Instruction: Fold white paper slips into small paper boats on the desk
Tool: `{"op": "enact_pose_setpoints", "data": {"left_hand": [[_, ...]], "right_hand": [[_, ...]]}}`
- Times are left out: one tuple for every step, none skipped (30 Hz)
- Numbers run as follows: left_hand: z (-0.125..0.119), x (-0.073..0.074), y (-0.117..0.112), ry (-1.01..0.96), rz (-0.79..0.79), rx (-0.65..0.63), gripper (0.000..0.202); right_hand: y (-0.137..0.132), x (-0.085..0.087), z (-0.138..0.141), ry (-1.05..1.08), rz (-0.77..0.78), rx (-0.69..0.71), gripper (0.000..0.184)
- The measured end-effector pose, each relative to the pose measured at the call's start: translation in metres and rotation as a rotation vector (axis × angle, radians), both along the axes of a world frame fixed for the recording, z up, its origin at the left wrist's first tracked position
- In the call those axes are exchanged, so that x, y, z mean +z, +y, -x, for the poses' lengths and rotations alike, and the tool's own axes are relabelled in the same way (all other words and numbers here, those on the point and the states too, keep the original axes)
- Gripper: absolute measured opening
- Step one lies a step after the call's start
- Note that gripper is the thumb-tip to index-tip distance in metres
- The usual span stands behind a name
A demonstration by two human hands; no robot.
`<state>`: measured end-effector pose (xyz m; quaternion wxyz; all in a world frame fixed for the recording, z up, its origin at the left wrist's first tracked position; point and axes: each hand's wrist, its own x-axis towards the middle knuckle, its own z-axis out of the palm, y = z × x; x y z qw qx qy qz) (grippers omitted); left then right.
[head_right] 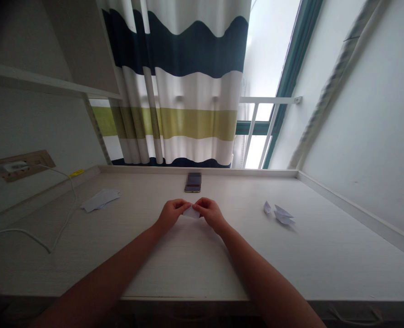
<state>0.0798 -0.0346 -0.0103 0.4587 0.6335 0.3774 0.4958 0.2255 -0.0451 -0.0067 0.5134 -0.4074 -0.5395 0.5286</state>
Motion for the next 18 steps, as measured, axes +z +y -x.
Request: {"op": "enact_pose_setpoints", "data": {"left_hand": [[-0.0002, 0.0007, -0.0007, 0.003, 0.000, -0.001, 0.025], [-0.0004, 0.0016, -0.0015, 0.007, -0.001, -0.001, 0.024], [-0.0004, 0.0027, -0.0022, 0.008, -0.005, 0.001, 0.024], [-0.0004, 0.0038, -0.0028, 0.008, -0.010, 0.007, 0.024], [-0.0003, 0.0049, -0.0032, 0.003, -0.012, 0.017, 0.024], [-0.0001, 0.0058, -0.0034, -0.007, -0.010, 0.030, 0.024], [0.0001, 0.0065, -0.0033, -0.022, -0.003, 0.045, 0.024], [0.0003, 0.0070, -0.0031, -0.038, 0.009, 0.061, 0.024], [0.0005, 0.0071, -0.0027, -0.054, 0.024, 0.077, 0.024], [0.0007, 0.0071, -0.0022, -0.069, 0.038, 0.089, 0.024], [0.0009, 0.0068, -0.0017, -0.082, 0.050, 0.097, 0.024], [0.0009, 0.0065, -0.0012, -0.092, 0.060, 0.103, 0.024], [0.0009, 0.0063, -0.0008, -0.101, 0.068, 0.108, 0.024], [0.0008, 0.0061, -0.0006, -0.109, 0.075, 0.112, 0.024], [0.0007, 0.0061, -0.0006, -0.117, 0.083, 0.113, 0.024], [0.0005, 0.0063, -0.0007, -0.126, 0.091, 0.114, 0.025], [0.0004, 0.0066, -0.0010, -0.134, 0.099, 0.115, 0.025], [0.0003, 0.0070, -0.0013, -0.140, 0.106, 0.115, 0.025]], "right_hand": [[0.0003, -0.0003, -0.0002, 0.000, -0.012, 0.000, 0.023], [0.0003, -0.0003, -0.0002, 0.001, -0.022, -0.001, 0.023], [0.0000, 0.0001, -0.0001, 0.003, -0.026, -0.006, 0.023], [-0.0005, 0.0009, 0.0001, 0.007, -0.024, -0.012, 0.023], [-0.0012, 0.0020, 0.0003, 0.010, -0.018, -0.020, 0.022], [-0.0019, 0.0032, 0.0005, 0.012, -0.008, -0.029, 0.022], [-0.0026, 0.0044, 0.0007, 0.014, 0.003, -0.038, 0.023], [-0.0031, 0.0053, 0.0006, 0.018, 0.014, -0.045, 0.023], [-0.0034, 0.0059, 0.0005, 0.022, 0.022, -0.052, 0.024], [-0.0033, 0.0061, 0.0001, 0.027, 0.025, -0.057, 0.025], [-0.0031, 0.0059, -0.0003, 0.032, 0.022, -0.063, 0.025], [-0.0026, 0.0055, -0.0008, 0.035, 0.014, -0.068, 0.025], [-0.0020, 0.0050, -0.0013, 0.034, 0.001, -0.071, 0.026], [-0.0014, 0.0044, -0.0017, 0.029, -0.014, -0.073, 0.026], [-0.0008, 0.0040, -0.0020, 0.023, -0.028, -0.074, 0.026], [-0.0004, 0.0037, -0.0022, 0.015, -0.039, -0.073, 0.026], [-0.0003, 0.0037, -0.0023, 0.007, -0.046, -0.071, 0.027], [-0.0003, 0.0039, -0.0023, 0.000, -0.048, -0.069, 0.027]]}}
